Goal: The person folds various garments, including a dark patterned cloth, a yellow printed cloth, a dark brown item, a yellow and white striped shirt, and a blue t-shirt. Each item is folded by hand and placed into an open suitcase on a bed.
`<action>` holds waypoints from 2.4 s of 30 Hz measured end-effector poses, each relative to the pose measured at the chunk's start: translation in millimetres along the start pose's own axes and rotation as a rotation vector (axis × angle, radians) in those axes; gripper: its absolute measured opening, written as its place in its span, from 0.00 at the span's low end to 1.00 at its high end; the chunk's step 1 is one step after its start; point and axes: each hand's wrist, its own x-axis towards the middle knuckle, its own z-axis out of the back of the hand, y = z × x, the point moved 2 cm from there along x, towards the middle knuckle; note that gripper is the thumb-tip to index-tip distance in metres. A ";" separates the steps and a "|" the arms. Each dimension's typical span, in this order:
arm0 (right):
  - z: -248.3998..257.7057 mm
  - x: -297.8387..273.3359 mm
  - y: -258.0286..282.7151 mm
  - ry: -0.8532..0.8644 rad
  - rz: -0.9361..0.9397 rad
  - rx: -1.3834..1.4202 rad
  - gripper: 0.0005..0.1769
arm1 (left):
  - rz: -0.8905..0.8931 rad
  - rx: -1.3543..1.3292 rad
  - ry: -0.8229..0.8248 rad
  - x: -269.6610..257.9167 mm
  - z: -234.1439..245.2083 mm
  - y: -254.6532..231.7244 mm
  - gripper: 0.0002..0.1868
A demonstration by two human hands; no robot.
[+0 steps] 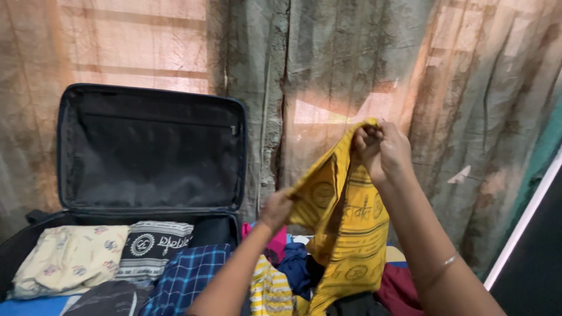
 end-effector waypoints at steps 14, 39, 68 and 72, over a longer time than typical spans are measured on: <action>-62.8 -80.5 -58.2 0.765 -0.147 -0.986 0.37 | -0.291 0.707 -0.020 -17.8 40.8 -193.4 0.16; -23.6 -54.0 -7.7 0.669 -0.428 -1.903 0.20 | 0.560 1.207 -0.565 -71.0 180.7 -155.7 0.26; 14.6 -123.8 -104.2 0.013 -0.715 -0.523 0.20 | 0.253 -0.774 -0.386 -6.6 93.8 -125.2 0.64; -13.7 -108.4 -88.8 -0.067 -0.714 -0.372 0.18 | 0.639 -0.421 -0.135 -62.2 26.5 -75.8 0.60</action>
